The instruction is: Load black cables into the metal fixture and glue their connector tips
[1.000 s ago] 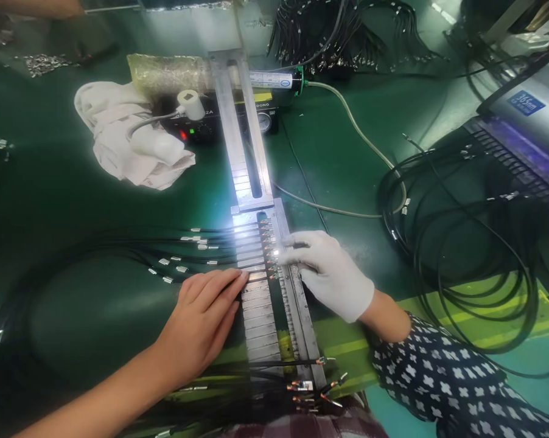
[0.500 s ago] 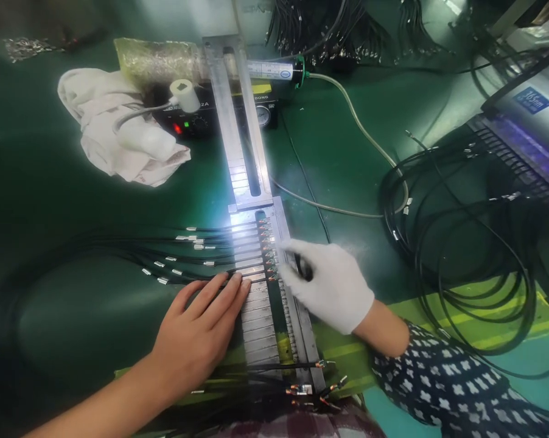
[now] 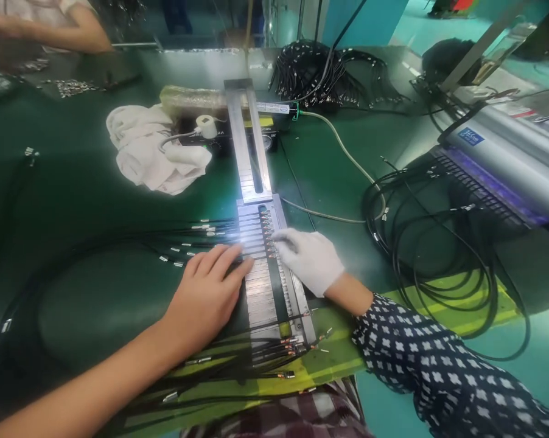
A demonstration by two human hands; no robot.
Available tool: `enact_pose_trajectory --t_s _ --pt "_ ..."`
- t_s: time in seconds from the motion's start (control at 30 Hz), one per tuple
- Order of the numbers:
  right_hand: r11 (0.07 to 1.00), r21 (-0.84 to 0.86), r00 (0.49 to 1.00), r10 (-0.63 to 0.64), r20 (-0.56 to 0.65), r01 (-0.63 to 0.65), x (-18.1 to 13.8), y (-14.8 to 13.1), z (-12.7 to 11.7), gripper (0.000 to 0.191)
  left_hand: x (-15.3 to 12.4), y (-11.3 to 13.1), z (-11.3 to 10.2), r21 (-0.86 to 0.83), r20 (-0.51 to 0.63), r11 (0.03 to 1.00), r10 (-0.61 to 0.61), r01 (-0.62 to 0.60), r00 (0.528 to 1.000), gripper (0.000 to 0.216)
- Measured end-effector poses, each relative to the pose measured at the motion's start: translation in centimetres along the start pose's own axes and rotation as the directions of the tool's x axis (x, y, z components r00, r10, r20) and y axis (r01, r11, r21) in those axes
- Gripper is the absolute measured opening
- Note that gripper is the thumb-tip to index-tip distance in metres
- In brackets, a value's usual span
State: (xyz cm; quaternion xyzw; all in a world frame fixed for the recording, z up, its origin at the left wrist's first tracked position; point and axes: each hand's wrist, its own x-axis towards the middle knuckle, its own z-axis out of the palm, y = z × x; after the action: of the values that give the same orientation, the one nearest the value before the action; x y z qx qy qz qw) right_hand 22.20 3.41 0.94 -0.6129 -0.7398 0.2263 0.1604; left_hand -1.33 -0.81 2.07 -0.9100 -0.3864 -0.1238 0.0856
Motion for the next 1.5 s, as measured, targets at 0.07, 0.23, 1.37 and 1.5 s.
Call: enact_pose_trajectory --t_s 0.07,0.23,1.37,1.5 --pt "0.999 0.036 1.0 -0.017 0.021 0.017 -0.2 0.2 -0.4 0.022 -2.2 0.4 -1.4 -0.196 0.091 0.978 -0.062 0.079 0.994 0.036" --pt "0.995 0.087 0.999 -0.038 -0.001 0.037 -0.9 0.5 -0.8 0.02 -9.6 2.3 -3.4 -0.214 0.275 0.958 -0.13 0.192 0.953 0.067" --pt "0.989 0.114 0.994 -0.09 -0.064 0.097 -1.2 1.4 0.5 0.024 -10.2 -7.9 -8.2 -0.39 0.461 0.759 -0.33 0.522 0.824 0.028" --pt "0.988 0.129 0.996 -0.084 -0.024 0.086 -1.0 1.2 -0.3 0.023 -8.6 -5.6 -4.7 -0.385 0.391 0.812 -0.287 0.439 0.874 0.024"
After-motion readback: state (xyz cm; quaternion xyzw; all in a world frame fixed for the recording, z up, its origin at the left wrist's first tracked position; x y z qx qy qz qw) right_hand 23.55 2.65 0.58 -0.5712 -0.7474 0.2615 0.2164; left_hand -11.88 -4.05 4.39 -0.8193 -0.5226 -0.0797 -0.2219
